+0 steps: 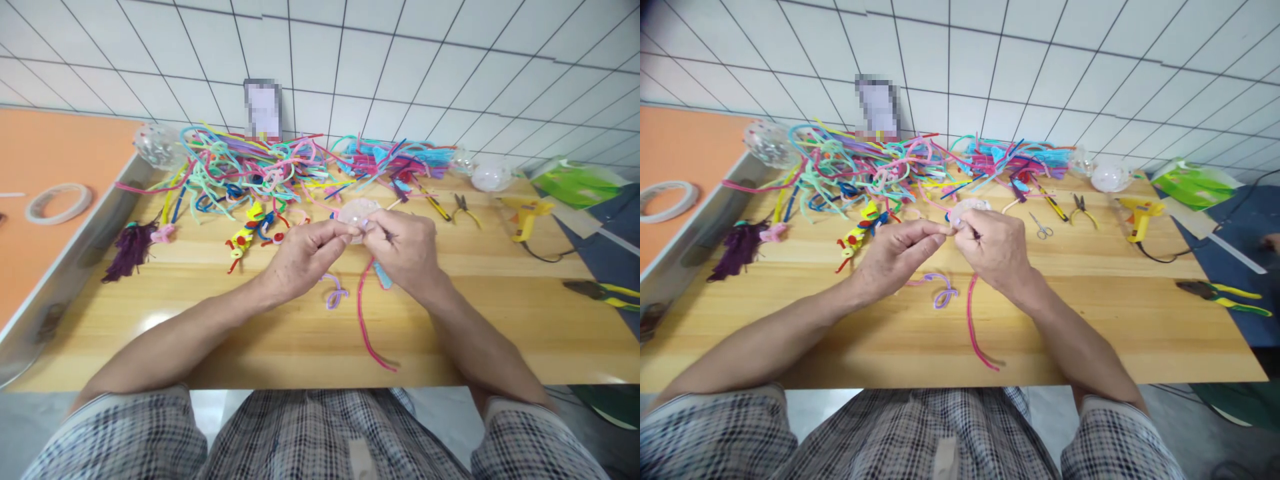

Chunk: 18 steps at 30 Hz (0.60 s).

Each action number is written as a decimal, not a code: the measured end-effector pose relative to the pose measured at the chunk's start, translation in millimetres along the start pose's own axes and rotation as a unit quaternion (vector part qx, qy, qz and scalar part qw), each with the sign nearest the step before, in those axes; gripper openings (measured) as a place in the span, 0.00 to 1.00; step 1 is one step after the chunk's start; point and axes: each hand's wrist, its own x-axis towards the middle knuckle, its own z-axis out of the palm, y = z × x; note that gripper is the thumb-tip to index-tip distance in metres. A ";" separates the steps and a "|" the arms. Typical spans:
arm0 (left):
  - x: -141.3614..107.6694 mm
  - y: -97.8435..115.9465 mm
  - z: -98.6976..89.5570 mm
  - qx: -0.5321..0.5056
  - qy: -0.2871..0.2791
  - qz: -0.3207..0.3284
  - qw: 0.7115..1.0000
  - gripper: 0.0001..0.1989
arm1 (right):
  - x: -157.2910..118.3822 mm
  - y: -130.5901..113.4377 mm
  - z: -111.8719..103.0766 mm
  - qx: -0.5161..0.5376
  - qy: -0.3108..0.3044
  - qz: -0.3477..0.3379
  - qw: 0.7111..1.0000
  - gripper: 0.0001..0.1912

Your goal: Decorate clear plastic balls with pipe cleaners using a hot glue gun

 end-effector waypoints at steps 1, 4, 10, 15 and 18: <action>1.5 0.5 -1.2 0.010 -0.005 -0.001 1.000 0.11 | 2.0 1.2 -2.5 0.015 -0.001 0.015 1.000 0.12; 9.5 6.8 -14.2 0.054 -0.006 -0.010 0.998 0.12 | 6.2 3.5 -11.3 0.071 0.006 0.048 0.996 0.12; 9.7 31.6 -113.3 0.216 0.129 -0.102 0.962 0.09 | 10.1 8.4 -25.3 0.104 0.055 0.122 0.986 0.13; -42.9 23.5 -214.6 0.361 0.305 -0.280 0.836 0.09 | 13.1 10.2 -25.9 0.092 0.087 0.108 0.986 0.14; -76.7 -12.3 -263.2 0.380 0.320 -0.342 0.798 0.09 | 14.6 8.4 -20.9 0.079 0.070 0.108 0.988 0.15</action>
